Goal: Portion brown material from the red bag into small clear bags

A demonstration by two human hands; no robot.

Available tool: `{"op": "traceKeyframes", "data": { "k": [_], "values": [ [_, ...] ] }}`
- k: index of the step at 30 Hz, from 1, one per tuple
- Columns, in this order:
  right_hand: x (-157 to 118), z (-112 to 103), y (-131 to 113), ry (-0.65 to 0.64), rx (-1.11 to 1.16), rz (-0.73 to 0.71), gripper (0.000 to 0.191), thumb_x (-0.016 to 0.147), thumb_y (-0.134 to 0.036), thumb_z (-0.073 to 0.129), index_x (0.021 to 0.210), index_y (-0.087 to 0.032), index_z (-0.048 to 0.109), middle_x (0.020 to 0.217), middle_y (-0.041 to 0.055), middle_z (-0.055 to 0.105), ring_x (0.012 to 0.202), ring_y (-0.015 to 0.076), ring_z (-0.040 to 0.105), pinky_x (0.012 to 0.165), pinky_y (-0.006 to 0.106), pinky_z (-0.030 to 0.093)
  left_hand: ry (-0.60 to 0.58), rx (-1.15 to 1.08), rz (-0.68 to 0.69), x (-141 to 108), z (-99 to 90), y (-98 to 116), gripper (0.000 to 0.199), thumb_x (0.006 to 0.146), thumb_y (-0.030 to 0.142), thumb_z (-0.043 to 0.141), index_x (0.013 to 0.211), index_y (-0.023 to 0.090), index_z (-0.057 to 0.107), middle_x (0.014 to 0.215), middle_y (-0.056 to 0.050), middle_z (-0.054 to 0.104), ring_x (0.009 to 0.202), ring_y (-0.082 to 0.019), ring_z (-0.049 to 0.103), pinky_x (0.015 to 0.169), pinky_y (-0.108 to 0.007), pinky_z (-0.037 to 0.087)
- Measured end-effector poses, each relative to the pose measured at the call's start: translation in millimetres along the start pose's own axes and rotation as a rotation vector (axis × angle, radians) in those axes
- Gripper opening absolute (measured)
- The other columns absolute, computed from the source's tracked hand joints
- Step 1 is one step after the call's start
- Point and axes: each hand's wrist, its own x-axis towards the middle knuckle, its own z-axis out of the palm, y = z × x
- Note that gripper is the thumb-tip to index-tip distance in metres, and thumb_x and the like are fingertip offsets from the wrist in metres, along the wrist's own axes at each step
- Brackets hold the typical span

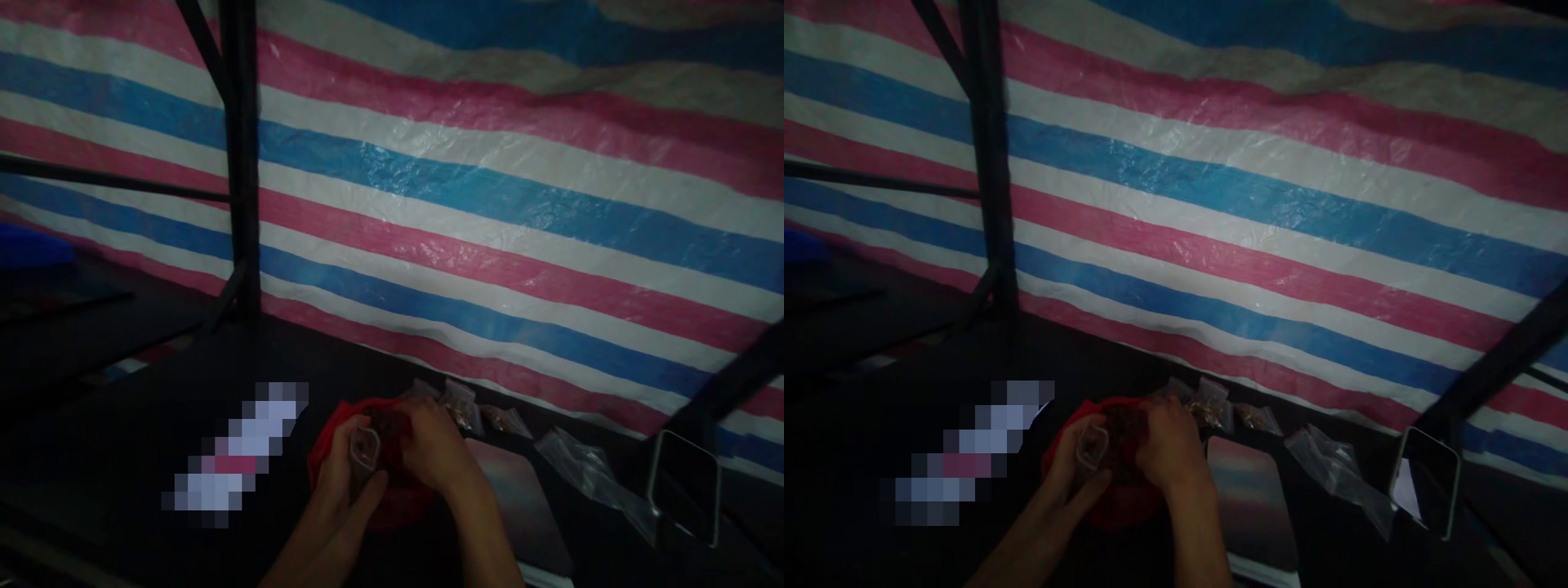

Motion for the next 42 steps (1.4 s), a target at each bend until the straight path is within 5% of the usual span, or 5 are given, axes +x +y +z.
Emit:
{"op": "traceKeyframes", "data": {
  "k": [7,20,29,36,42],
  "values": [
    [-9.3,4.4,10.5,0.048,0.178,0.051,0.04,0.081,-0.002,0.061,0.112,-0.022,0.076,0.115,0.0056,0.079,0.112,0.0232,0.071,0.101,0.036,0.051,-0.065,0.068,-0.027,12.2,-7.3,-0.1,0.047,0.094,0.052,0.063,0.132,0.026,0.066,0.139,-0.013,0.072,0.133,-0.033,0.067,0.115,-0.049,0.052],
    [-14.3,14.8,0.7,0.029,0.236,0.01,0.037,0.085,-0.007,0.065,0.116,-0.023,0.078,0.123,0.0082,0.079,0.121,0.0326,0.067,0.11,0.052,0.041,-0.021,0.114,0.024,21.8,-12.4,-15.2,0.042,0.095,0.054,0.06,0.125,0.025,0.066,0.13,-0.012,0.077,0.126,-0.031,0.071,0.108,-0.046,0.057],
    [-29.7,-14.7,7.4,0.105,0.446,-0.038,0.045,0.089,-0.008,0.066,0.128,-0.03,0.074,0.131,0.0021,0.075,0.125,0.0228,0.067,0.113,0.039,0.048,0.007,0.307,0.094,18.9,-8.2,-31.4,0.045,0.094,0.045,0.062,0.135,0.026,0.066,0.139,-0.014,0.074,0.131,-0.038,0.066,0.114,-0.064,0.048],
    [-37.6,-33.9,-23.2,0.079,0.175,-0.179,0.061,0.09,0.006,0.049,0.133,-0.029,0.075,0.134,0.0058,0.069,0.126,0.0247,0.063,0.112,0.042,0.05,-0.024,0.399,0.195,11.1,3.2,-36.2,0.049,0.093,0.033,0.062,0.142,0.028,0.065,0.143,-0.01,0.073,0.132,-0.037,0.064,0.116,-0.064,0.045],
    [-34.8,-34.9,-21.6,0.092,0.137,-0.2,0.064,0.09,0.005,0.047,0.135,-0.031,0.075,0.135,0.0048,0.068,0.125,0.0236,0.064,0.109,0.039,0.052,-0.025,0.395,0.174,13.0,5.3,-35.2,0.049,0.096,0.036,0.059,0.143,0.028,0.065,0.147,-0.011,0.071,0.136,-0.037,0.062,0.115,-0.062,0.047]
  ]
}}
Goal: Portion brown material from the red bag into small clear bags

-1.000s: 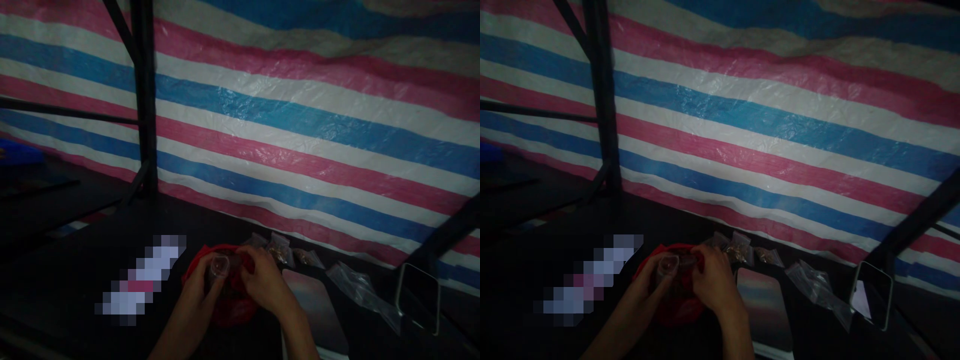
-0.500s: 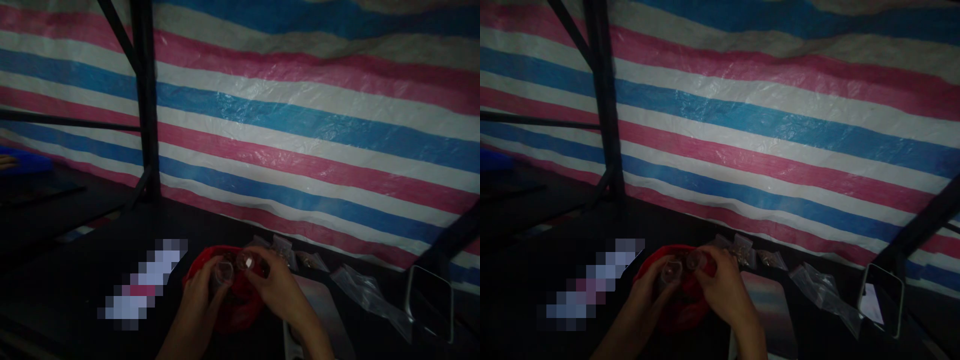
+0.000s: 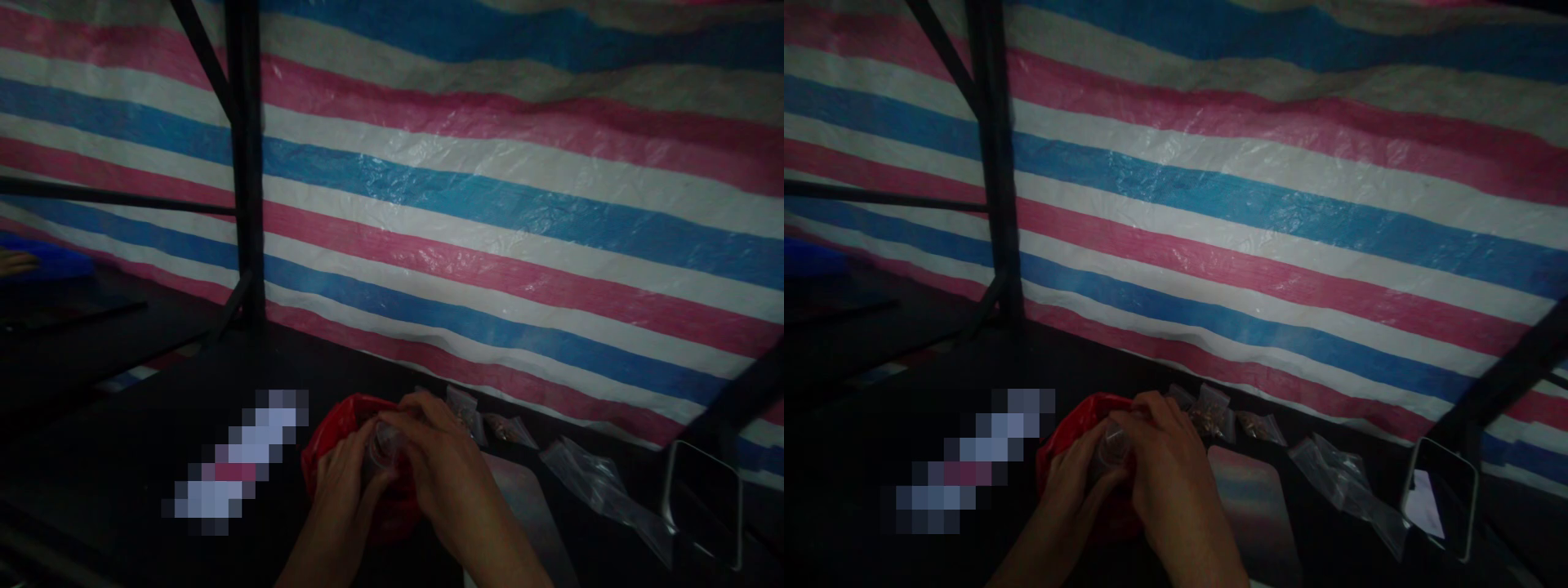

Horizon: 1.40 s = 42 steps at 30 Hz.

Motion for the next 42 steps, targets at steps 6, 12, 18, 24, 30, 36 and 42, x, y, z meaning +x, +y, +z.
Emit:
{"op": "traceKeyframes", "data": {
  "k": [6,12,18,24,30,36,42],
  "values": [
    [11.5,13.8,15.5,0.103,-0.057,0.162,0.054,0.093,-0.002,0.055,0.139,-0.025,0.07,0.14,0.0088,0.07,0.133,0.0283,0.062,0.116,0.046,0.046,0.104,-0.173,-0.158,2.5,-3.1,10.0,0.059,0.093,0.049,0.059,0.147,0.024,0.059,0.152,-0.015,0.066,0.144,-0.038,0.057,0.122,-0.062,0.041],
    [25.0,47.9,10.2,-0.054,-0.302,0.276,0.046,0.091,0.001,0.052,0.122,-0.02,0.078,0.13,0.013,0.075,0.13,0.0363,0.062,0.108,0.053,0.046,0.084,-0.322,-0.283,4.6,-13.1,27.4,0.068,0.085,0.058,0.063,0.14,0.018,0.059,0.152,-0.019,0.065,0.147,-0.037,0.057,0.126,-0.056,0.041],
    [30.8,59.6,7.2,-0.033,-0.265,0.294,0.046,0.086,0.004,0.052,0.116,-0.018,0.079,0.128,0.0145,0.076,0.133,0.0367,0.059,0.112,0.054,0.042,0.139,-0.415,-0.334,8.4,-21.5,29.2,0.076,0.08,0.064,0.062,0.139,0.017,0.056,0.153,-0.021,0.064,0.146,-0.038,0.058,0.125,-0.057,0.043],
    [27.5,66.6,12.2,-0.009,-0.141,0.323,0.048,0.079,0.001,0.063,0.114,-0.026,0.081,0.119,0.0077,0.08,0.124,0.0322,0.065,0.109,0.049,0.045,0.156,-0.445,-0.38,9.4,-37.5,25.0,0.074,0.08,0.066,0.063,0.138,0.02,0.056,0.145,-0.017,0.071,0.139,-0.037,0.064,0.118,-0.054,0.052],
    [21.1,66.1,24.0,0.05,-0.011,0.412,0.041,0.081,-0.005,0.071,0.113,-0.026,0.084,0.118,0.0115,0.079,0.116,0.0352,0.07,0.106,0.051,0.049,0.203,-0.406,-0.345,11.0,-41.4,19.8,0.067,0.081,0.063,0.064,0.134,0.023,0.059,0.144,-0.015,0.071,0.14,-0.036,0.064,0.117,-0.052,0.053],
    [13.1,42.9,35.5,0.076,0.14,0.384,0.047,0.081,-0.005,0.07,0.119,-0.028,0.081,0.123,0.0071,0.079,0.12,0.0299,0.071,0.108,0.045,0.051,0.073,-0.373,-0.292,9.0,-38.8,16.3,0.073,0.084,0.063,0.066,0.143,0.021,0.056,0.149,-0.016,0.068,0.143,-0.036,0.061,0.123,-0.056,0.045],
    [9.2,19.4,18.8,0.139,0.22,0.22,0.051,0.083,-0.002,0.064,0.122,-0.032,0.078,0.129,0.0015,0.077,0.126,0.0253,0.065,0.114,0.044,0.043,-0.054,-0.227,-0.171,0.7,-23.9,-1.6,0.056,0.095,0.051,0.061,0.145,0.026,0.059,0.158,-0.013,0.061,0.15,-0.034,0.053,0.128,-0.06,0.035]
  ]
}}
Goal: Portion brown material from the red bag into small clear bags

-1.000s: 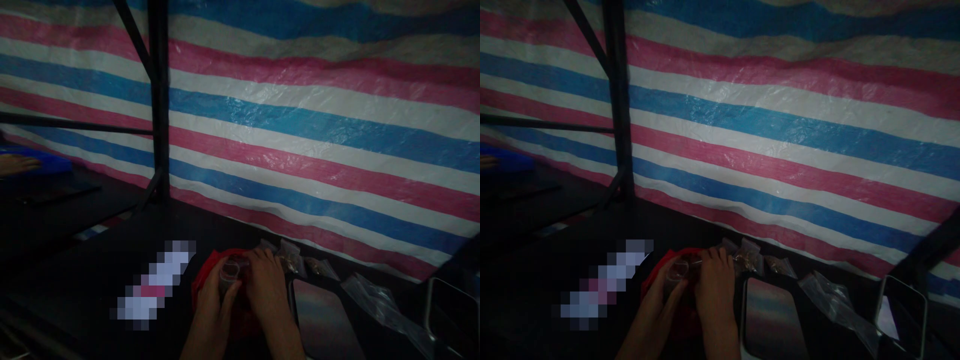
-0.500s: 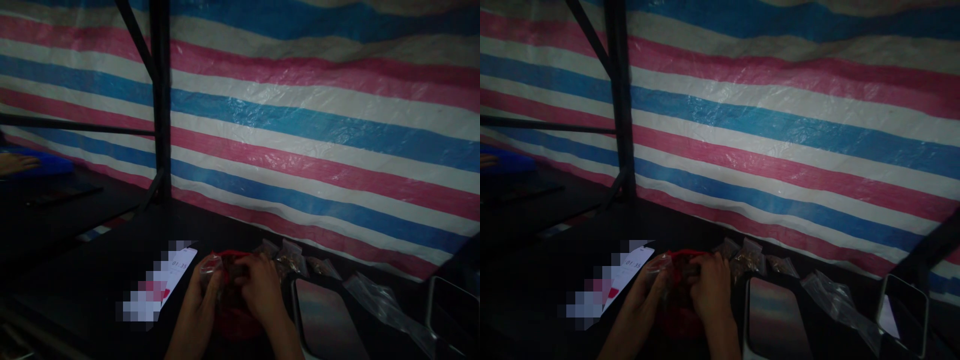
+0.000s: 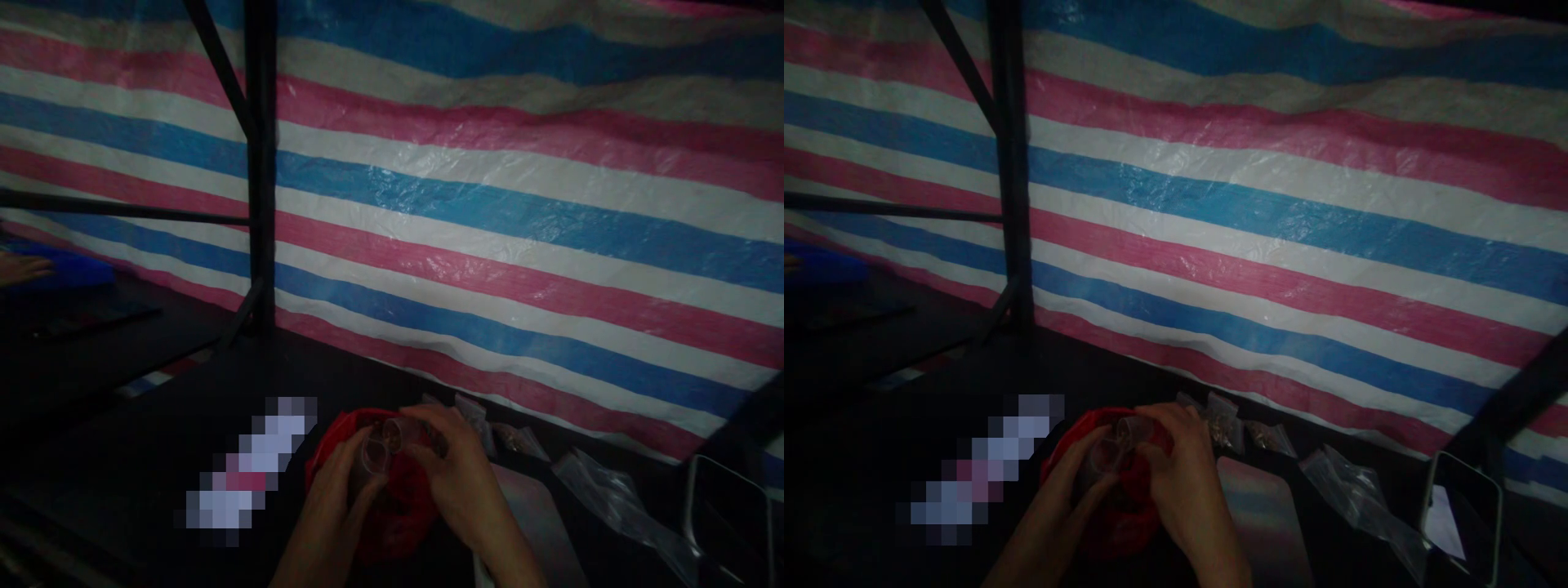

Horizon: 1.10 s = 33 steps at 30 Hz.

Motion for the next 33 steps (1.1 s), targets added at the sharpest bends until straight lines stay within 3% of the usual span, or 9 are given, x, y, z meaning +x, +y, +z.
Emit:
{"op": "traceKeyframes", "data": {
  "k": [4,7,17,23,26,29,33],
  "values": [
    [-4.4,-1.5,-18.3,-0.052,-0.181,-0.114,0.058,0.085,0.004,0.056,0.122,-0.035,0.079,0.13,0.0004,0.078,0.124,0.0268,0.064,0.109,0.046,0.04,-0.008,-0.007,0.037,1.5,5.8,-8.0,0.053,0.097,0.048,0.061,0.146,0.028,0.058,0.158,-0.011,0.062,0.149,-0.034,0.054,0.126,-0.059,0.038],
    [-4.7,-2.2,-23.3,-0.078,-0.26,-0.123,0.061,0.085,0.005,0.053,0.125,-0.034,0.078,0.131,0.0017,0.077,0.122,0.0282,0.064,0.105,0.047,0.04,0.016,-0.012,0.053,2.6,8.1,-7.8,0.053,0.097,0.046,0.062,0.146,0.027,0.058,0.157,-0.012,0.062,0.148,-0.034,0.054,0.126,-0.059,0.038],
    [-1.8,-1.7,-11.4,-0.024,-0.095,-0.024,0.052,0.086,0.0,0.064,0.12,-0.036,0.079,0.13,-0.0015,0.078,0.13,0.0273,0.063,0.116,0.049,0.036,0.04,-0.065,0.033,2.9,9.8,2.2,0.054,0.094,0.044,0.063,0.145,0.026,0.057,0.156,-0.013,0.063,0.147,-0.034,0.056,0.127,-0.06,0.037],
    [5.0,13.7,2.6,-0.006,-0.158,0.078,0.051,0.088,-0.005,0.068,0.134,-0.025,0.074,0.141,0.0096,0.073,0.139,0.0338,0.059,0.121,0.054,0.035,0.106,-0.12,-0.034,2.9,2.9,7.2,0.063,0.091,0.051,0.066,0.146,0.023,0.054,0.154,-0.017,0.062,0.145,-0.037,0.057,0.125,-0.062,0.04],
    [2.2,18.7,-1.0,-0.002,-0.104,0.055,0.053,0.091,-0.008,0.068,0.141,-0.026,0.07,0.146,0.0093,0.069,0.143,0.0331,0.056,0.124,0.054,0.031,0.138,-0.143,-0.011,3.5,2.8,9.4,0.061,0.092,0.051,0.066,0.145,0.024,0.053,0.154,-0.016,0.061,0.144,-0.036,0.057,0.123,-0.061,0.042],
    [-5.8,15.6,-16.2,-0.034,0.105,0.053,0.035,0.094,-0.016,0.069,0.127,-0.027,0.074,0.133,0.0051,0.074,0.129,0.0266,0.065,0.115,0.044,0.043,0.227,-0.099,0.064,3.2,6.4,8.5,0.061,0.093,0.049,0.064,0.148,0.024,0.051,0.15,-0.016,0.061,0.141,-0.037,0.057,0.12,-0.063,0.044],
    [-17.4,10.3,-34.1,-0.118,0.328,0.145,0.022,0.086,-0.016,0.074,0.107,-0.024,0.075,0.104,0.0001,0.079,0.096,0.0196,0.074,0.087,0.029,0.053,0.276,0.159,0.224,1.0,14.9,3.2,0.062,0.1,0.043,0.056,0.157,0.023,0.044,0.131,-0.014,0.065,0.127,-0.037,0.063,0.111,-0.068,0.05]
  ]
}}
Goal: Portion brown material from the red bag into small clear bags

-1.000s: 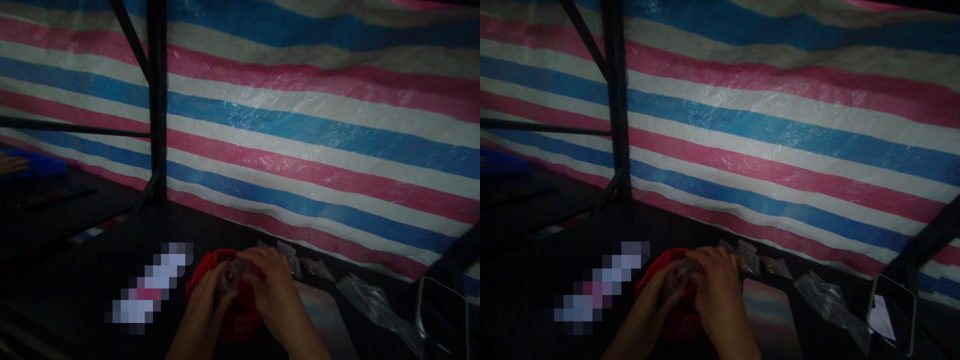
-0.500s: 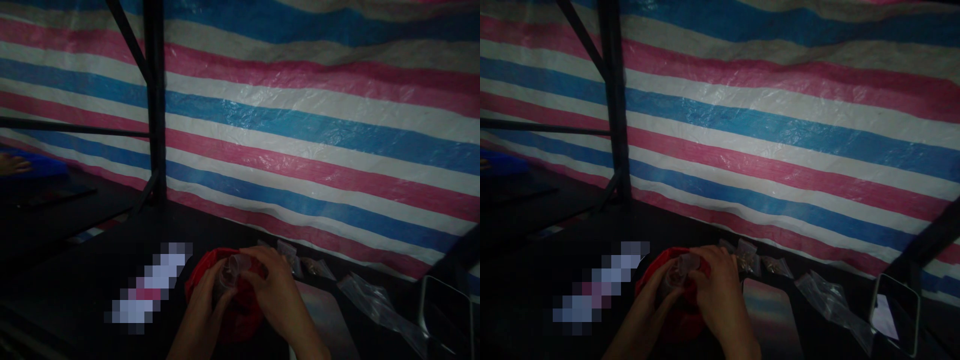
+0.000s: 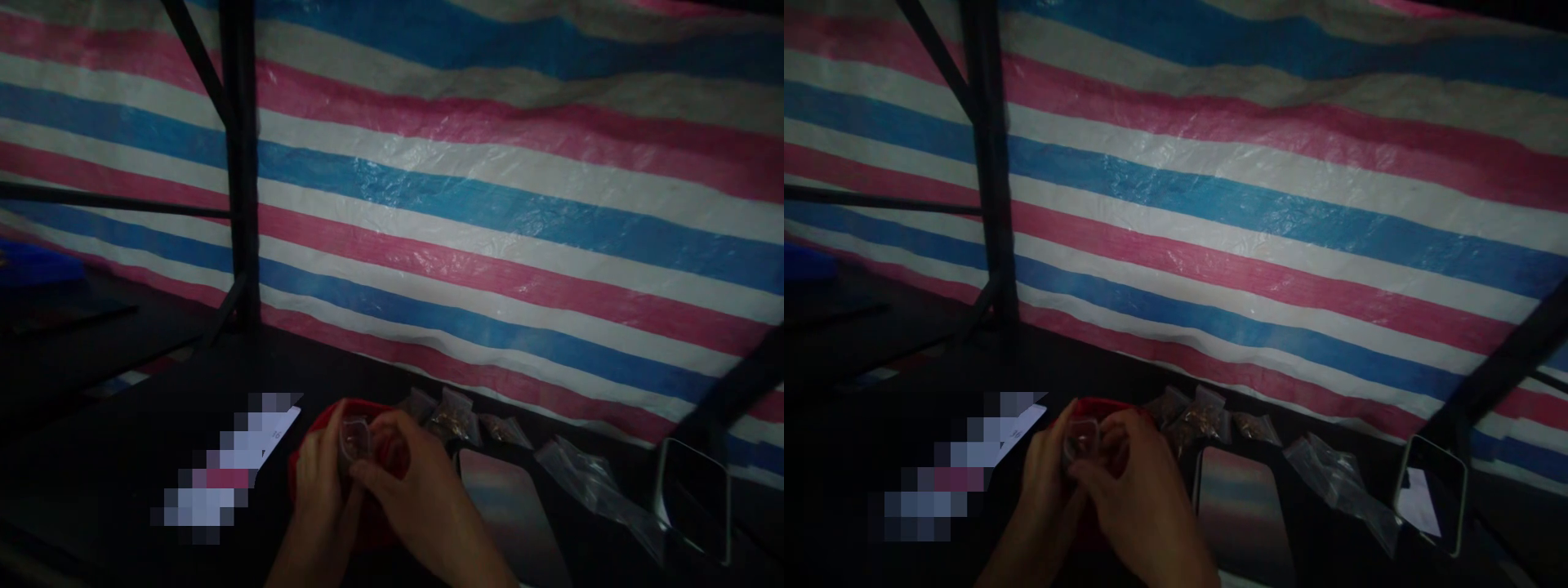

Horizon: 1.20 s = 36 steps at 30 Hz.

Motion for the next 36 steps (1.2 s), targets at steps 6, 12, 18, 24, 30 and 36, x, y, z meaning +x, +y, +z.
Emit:
{"op": "traceKeyframes", "data": {
  "k": [6,12,18,24,30,36],
  "values": [
    [-19.8,-34.0,10.6,0.179,0.066,0.006,0.015,0.088,-0.03,0.066,0.092,-0.023,0.078,0.085,0.0012,0.079,0.082,0.0202,0.073,0.074,0.028,0.053,-0.115,0.145,0.255,-17.4,26.5,9.4,0.068,0.104,0.027,0.051,0.167,0.033,0.028,0.135,-0.012,0.068,0.123,-0.032,0.07,0.102,-0.057,0.061],
    [-59.1,-121.6,33.5,0.403,-0.168,0.099,0.029,0.083,-0.046,0.065,0.088,-0.022,0.082,0.087,0.0074,0.083,0.085,0.0285,0.077,0.081,0.038,0.057,-0.373,0.293,0.475,-46.4,39.9,25.6,0.091,0.103,0.033,0.059,0.171,0.046,0.001,0.157,-0.009,0.062,0.139,-0.031,0.065,0.105,-0.052,0.063],
    [-66.2,-146.1,85.4,0.503,-0.277,0.155,0.032,0.082,-0.043,0.06,0.086,-0.022,0.083,0.092,0.0132,0.084,0.091,0.0357,0.08,0.089,0.05,0.059,-0.219,0.407,0.571,-47.5,35.1,19.8,0.062,0.105,0.038,0.055,0.163,0.036,0.033,0.145,-0.011,0.068,0.131,-0.03,0.07,0.1,-0.048,0.066],
    [-66.6,-156.8,110.7,0.667,-0.324,0.087,0.042,0.086,-0.05,0.06,0.102,-0.02,0.083,0.113,0.0175,0.081,0.111,0.037,0.074,0.106,0.055,0.052,-0.09,0.317,0.686,-42.0,39.4,33.0,0.038,0.106,0.028,0.052,0.143,0.027,0.053,0.122,-0.007,0.07,0.115,-0.021,0.07,0.095,-0.029,0.063],
    [-75.1,-173.7,120.3,0.738,-0.293,0.046,0.042,0.091,-0.053,0.055,0.098,-0.022,0.082,0.109,0.0149,0.082,0.108,0.0351,0.076,0.101,0.052,0.055,-0.045,0.255,0.722,-44.3,39.2,44.1,0.028,0.104,0.024,0.052,0.131,0.026,0.06,0.112,-0.005,0.07,0.102,-0.017,0.072,0.087,-0.022,0.061],
    [-75.8,-170.8,126.7,0.755,-0.264,0.024,0.041,0.094,-0.053,0.055,0.099,-0.022,0.082,0.108,0.0131,0.083,0.106,0.0333,0.077,0.099,0.049,0.056,-0.057,0.224,0.751,-40.9,37.6,38.5,0.028,0.102,0.019,0.052,0.127,0.026,0.062,0.101,-0.003,0.072,0.089,-0.017,0.076,0.078,-0.023,0.062]
  ]
}}
